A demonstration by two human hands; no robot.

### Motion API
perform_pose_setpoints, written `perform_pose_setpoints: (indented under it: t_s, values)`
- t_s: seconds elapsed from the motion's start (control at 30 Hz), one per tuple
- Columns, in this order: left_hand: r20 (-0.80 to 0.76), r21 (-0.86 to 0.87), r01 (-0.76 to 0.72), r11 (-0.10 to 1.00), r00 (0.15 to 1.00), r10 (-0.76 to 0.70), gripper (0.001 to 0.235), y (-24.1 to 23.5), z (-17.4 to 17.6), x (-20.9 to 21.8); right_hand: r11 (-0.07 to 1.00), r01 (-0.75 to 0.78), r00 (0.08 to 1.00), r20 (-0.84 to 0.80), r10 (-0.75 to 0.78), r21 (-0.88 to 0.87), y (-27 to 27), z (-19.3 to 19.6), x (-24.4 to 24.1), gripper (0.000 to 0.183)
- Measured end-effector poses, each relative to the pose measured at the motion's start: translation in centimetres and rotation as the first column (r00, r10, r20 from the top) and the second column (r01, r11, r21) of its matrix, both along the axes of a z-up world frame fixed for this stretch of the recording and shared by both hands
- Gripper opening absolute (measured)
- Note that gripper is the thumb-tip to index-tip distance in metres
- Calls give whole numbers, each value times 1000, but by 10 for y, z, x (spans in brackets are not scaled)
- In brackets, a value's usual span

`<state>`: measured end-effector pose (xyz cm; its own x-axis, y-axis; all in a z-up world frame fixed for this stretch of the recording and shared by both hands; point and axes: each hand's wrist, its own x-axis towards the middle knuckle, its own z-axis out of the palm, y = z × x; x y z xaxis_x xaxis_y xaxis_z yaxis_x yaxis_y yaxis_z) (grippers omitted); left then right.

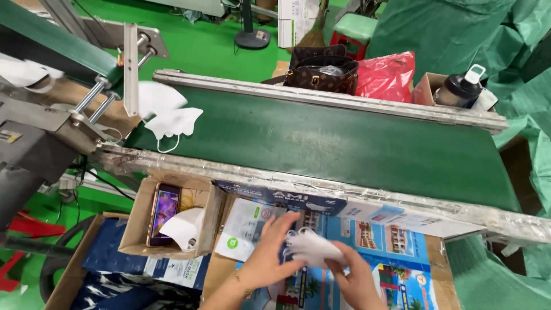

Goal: Packaging face masks into plastic bags and arranging them on a conveyor belt.

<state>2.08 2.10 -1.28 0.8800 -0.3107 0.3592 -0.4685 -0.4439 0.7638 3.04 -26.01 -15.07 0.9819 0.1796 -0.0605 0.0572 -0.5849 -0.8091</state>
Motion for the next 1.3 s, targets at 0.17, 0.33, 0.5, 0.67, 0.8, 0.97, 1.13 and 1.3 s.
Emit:
perform_pose_setpoints:
  t_s: [0.17,0.33,0.5,0.67,0.8,0.97,1.13,1.3]
  values:
    - [-197,332,219,917,967,-159,106,-12,-32,2,909,-192,981,72,178,370,39,49,-12,109]
    - [-76,384,35,923,997,-6,88,-28,-71,0,935,-148,984,-43,171,322,31,2,-14,76]
    - [-21,29,144,989,989,-144,66,-29,-56,-7,952,-226,967,168,194,205,14,-14,2,40]
    - [-89,281,-302,911,937,338,43,-8,-87,6,969,-219,951,-197,238,114,-31,77,4,38]
    - [-154,532,-289,796,892,426,24,-18,-120,15,990,-69,936,-335,108,125,-45,66,9,33]
    - [-90,519,-364,773,876,473,33,-31,-140,25,976,2,966,-252,54,218,-50,67,6,33]
    - [-177,437,-474,764,788,590,31,-20,-139,40,902,168,948,-317,-37,398,-53,2,13,37]
    - [-244,-5,-548,837,812,530,24,-6,-112,25,939,273,883,-443,-158,209,-17,29,2,38]
